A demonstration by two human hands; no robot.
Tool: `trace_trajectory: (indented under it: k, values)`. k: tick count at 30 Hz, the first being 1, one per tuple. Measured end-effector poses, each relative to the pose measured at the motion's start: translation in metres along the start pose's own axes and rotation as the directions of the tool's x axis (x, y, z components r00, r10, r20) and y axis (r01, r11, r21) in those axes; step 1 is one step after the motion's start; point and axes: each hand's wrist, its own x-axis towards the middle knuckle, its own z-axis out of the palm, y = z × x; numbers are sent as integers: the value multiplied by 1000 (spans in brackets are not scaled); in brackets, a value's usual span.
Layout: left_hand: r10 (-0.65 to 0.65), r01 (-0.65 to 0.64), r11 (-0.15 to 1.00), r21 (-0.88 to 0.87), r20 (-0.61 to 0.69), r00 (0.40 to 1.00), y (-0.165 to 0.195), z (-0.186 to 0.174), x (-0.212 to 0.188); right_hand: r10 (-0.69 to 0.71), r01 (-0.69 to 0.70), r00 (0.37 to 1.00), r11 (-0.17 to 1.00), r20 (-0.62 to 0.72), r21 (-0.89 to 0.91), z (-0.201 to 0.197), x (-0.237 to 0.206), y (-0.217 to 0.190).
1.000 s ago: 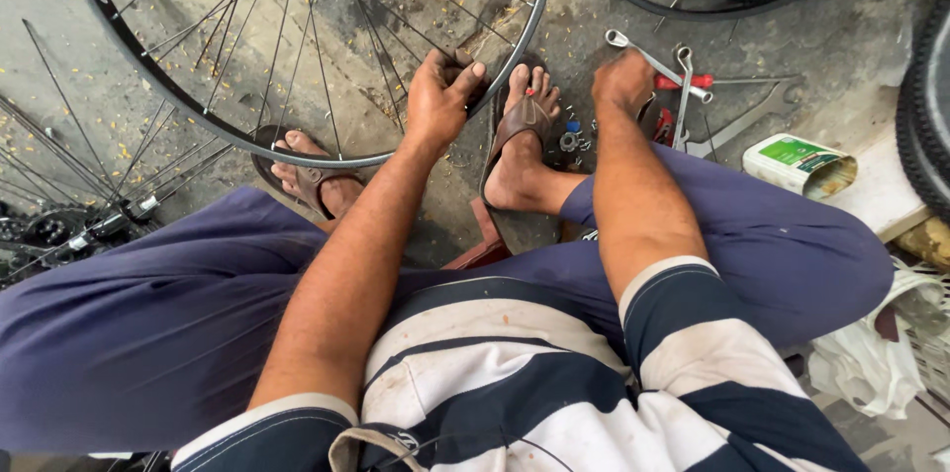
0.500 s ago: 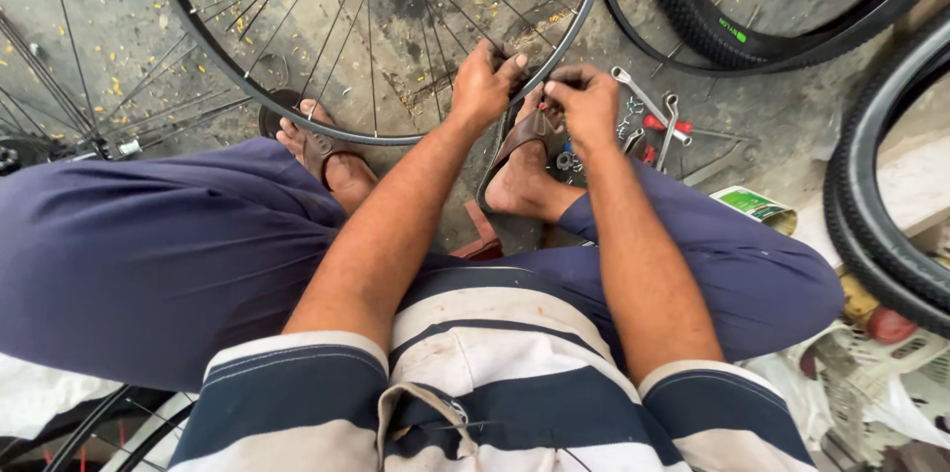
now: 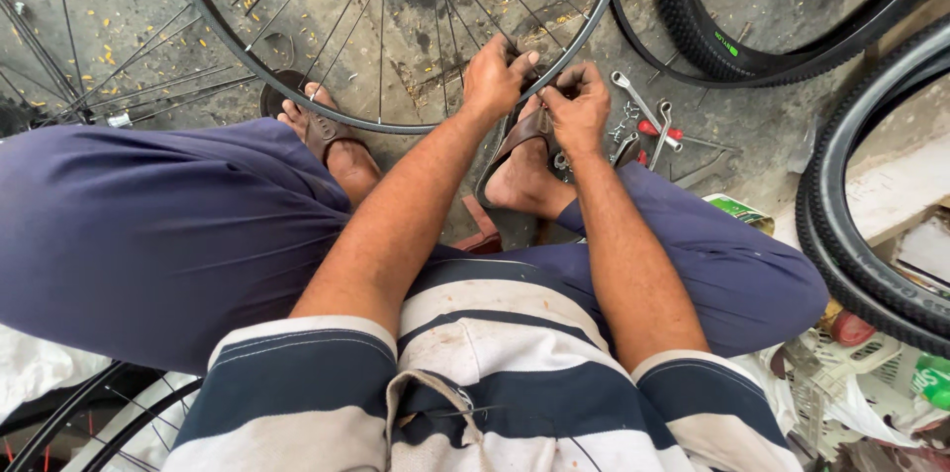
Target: The person sits on the floor and installs a tire onto a bicycle wheel rim, then removes the tire and reassembles the wheel with spokes. The person handles the rim, tire, and spokes by hand, using tools visible nearby.
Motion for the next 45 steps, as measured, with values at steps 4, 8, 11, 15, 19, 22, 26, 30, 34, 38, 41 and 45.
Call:
trace_trajectory:
  k: [4,8,11,15,19,22,26,30,34,38,41,45]
  values:
    - [-19,20,999,-38,21,1000,5,-3,-3,-53,52,999,994,-10,-100,1,-1,-7]
    - [-45,49,995,-91,45,998,10,-5,-6,-49,47,999,985,-11,-164,0,0,-18]
    - [-62,66,990,-124,38,997,12,-5,-7,-65,63,998,973,-4,-224,0,0,-23]
    - [-79,85,991,-104,58,995,14,-6,-7,-95,93,995,993,-36,-68,3,0,-15]
    - [-18,23,994,-104,49,999,24,-10,-11,118,-115,993,989,-24,98,4,1,1]
    - [63,-69,937,342,26,998,37,-21,-12,112,-116,993,986,40,123,1,3,6]
    - [617,-574,642,508,102,780,53,-35,-7,133,-134,991,990,35,49,-7,9,6]
    - [472,-719,448,531,542,695,64,-36,26,118,-118,993,993,30,-7,-11,13,0]
    - [286,-714,482,508,679,676,57,-25,42,75,-59,990,989,119,-135,-23,16,-2]
    - [329,-766,417,490,703,630,48,-20,47,146,-147,989,988,13,38,-48,34,5]
    - [338,-778,418,470,714,613,44,-20,49,323,-366,927,887,-189,-281,-72,43,19]
    - [351,-801,390,455,730,586,44,-22,48,410,-479,856,396,-316,-784,-82,26,50]
